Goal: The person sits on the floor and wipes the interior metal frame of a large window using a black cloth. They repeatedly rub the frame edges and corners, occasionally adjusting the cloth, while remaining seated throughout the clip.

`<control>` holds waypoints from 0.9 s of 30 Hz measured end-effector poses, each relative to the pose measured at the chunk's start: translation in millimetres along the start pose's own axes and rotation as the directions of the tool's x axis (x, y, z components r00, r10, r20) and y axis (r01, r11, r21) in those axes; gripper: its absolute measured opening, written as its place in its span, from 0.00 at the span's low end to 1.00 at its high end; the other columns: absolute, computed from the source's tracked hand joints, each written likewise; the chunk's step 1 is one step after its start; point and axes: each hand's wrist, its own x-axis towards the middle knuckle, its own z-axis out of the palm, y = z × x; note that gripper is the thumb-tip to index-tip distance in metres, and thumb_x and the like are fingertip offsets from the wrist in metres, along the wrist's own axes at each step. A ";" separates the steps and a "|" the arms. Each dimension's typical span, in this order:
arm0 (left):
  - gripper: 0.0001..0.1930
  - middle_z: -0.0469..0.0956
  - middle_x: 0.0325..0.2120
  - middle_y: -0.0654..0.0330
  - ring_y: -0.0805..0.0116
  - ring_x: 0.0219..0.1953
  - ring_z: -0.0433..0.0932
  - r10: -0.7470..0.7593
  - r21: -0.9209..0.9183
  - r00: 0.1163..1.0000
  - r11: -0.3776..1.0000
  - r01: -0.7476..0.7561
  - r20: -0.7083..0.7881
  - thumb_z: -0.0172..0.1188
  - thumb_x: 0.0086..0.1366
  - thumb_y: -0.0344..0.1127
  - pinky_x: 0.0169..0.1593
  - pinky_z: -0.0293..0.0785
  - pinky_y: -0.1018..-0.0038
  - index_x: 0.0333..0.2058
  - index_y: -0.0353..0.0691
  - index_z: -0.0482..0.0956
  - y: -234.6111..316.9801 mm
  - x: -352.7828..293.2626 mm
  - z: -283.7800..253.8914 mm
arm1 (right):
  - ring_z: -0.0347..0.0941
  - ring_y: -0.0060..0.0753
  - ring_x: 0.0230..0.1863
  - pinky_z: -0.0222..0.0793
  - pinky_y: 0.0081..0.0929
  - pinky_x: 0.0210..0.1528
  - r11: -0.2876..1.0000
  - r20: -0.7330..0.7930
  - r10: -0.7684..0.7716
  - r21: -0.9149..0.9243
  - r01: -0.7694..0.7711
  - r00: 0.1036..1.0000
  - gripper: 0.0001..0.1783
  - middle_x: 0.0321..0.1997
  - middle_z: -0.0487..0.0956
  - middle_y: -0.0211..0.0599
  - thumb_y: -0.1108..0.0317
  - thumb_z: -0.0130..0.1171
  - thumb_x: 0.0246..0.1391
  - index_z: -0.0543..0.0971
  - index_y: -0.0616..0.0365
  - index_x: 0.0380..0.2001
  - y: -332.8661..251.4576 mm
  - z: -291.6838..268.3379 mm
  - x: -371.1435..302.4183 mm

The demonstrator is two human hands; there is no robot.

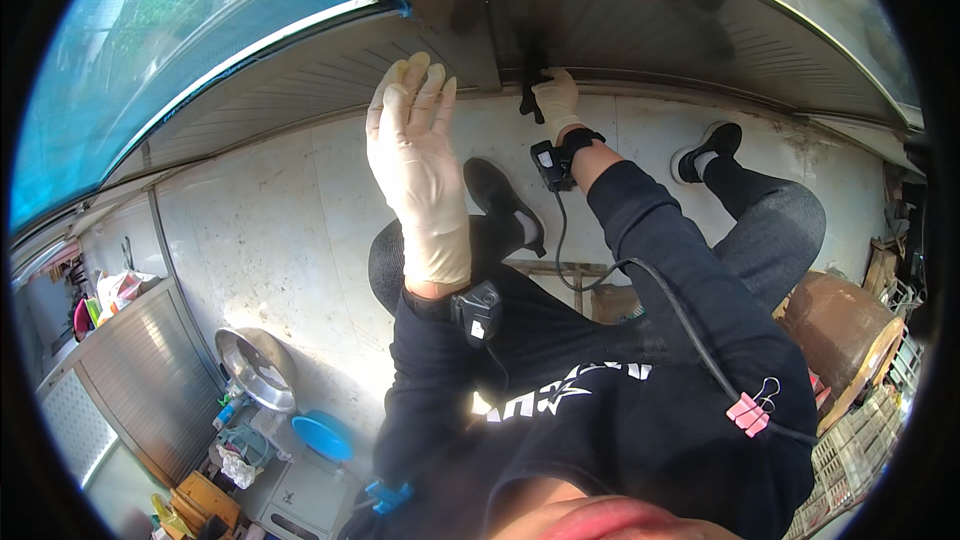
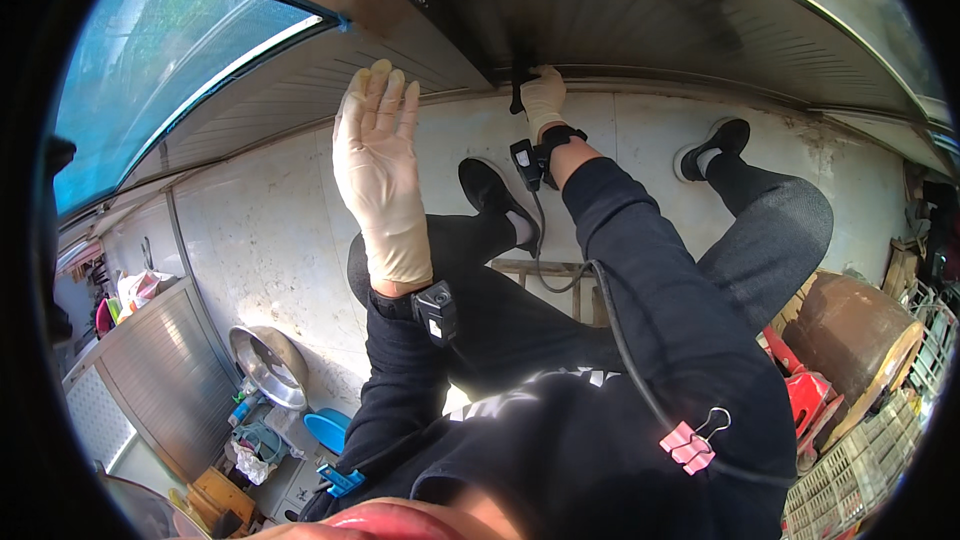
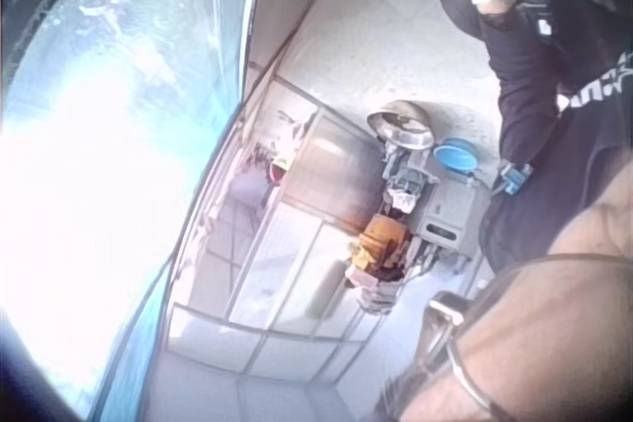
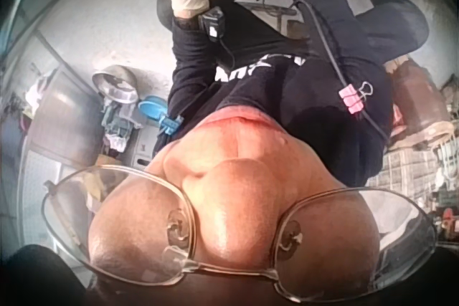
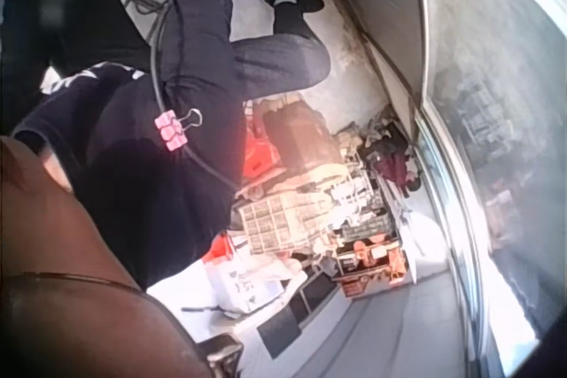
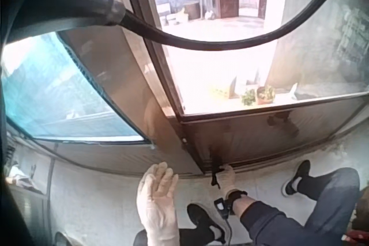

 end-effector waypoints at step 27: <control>0.22 0.74 0.56 0.43 0.49 0.60 0.74 0.039 -0.067 0.998 0.997 -0.036 0.046 0.56 0.74 0.38 0.67 0.69 0.52 0.59 0.29 0.68 6.4 -7.0 1.9 | 0.72 0.37 0.50 0.75 0.31 0.47 0.198 -0.294 -0.946 -0.198 0.960 0.135 0.20 0.46 0.77 0.28 0.77 0.68 0.34 0.86 0.41 0.33 -193.0 -104.2 -101.9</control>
